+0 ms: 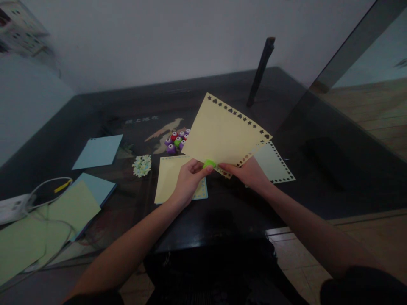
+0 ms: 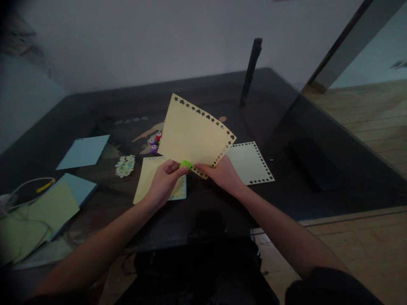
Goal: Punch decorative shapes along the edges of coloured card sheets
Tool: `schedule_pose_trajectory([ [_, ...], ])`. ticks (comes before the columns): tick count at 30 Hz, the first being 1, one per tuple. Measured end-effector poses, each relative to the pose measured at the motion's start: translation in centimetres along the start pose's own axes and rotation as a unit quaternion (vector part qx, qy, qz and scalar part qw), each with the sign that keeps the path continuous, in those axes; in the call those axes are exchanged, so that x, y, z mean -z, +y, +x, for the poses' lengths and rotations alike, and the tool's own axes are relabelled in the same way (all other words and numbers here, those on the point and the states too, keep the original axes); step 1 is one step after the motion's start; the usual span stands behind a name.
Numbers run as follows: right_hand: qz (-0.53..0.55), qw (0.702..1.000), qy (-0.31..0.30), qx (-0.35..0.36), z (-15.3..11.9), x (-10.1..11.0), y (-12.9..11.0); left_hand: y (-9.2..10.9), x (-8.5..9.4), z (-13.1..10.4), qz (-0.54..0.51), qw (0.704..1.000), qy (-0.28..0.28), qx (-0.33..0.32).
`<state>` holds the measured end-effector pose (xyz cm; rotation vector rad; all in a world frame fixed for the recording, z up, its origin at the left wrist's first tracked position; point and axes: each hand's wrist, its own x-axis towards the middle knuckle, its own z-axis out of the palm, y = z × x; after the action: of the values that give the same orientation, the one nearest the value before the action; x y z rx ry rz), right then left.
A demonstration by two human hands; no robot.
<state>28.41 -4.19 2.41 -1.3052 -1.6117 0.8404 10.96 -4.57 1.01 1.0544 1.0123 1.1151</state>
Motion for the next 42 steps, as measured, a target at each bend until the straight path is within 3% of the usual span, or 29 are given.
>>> schedule_pose_trajectory([
  [17,0.009,1.0,0.0,0.006,0.2,-0.1,0.1,-0.2,0.0,0.1,0.015,1.0,0.0,0.002],
  [28,0.017,1.0,0.008,0.009,0.2,0.0,0.2,0.0,0.0,0.0,0.017,0.999,-0.047,0.006],
  [42,0.071,0.993,0.09,-0.029,0.5,0.6,0.9,-0.1,0.1,0.1,0.071,0.993,-0.095,-0.011],
])
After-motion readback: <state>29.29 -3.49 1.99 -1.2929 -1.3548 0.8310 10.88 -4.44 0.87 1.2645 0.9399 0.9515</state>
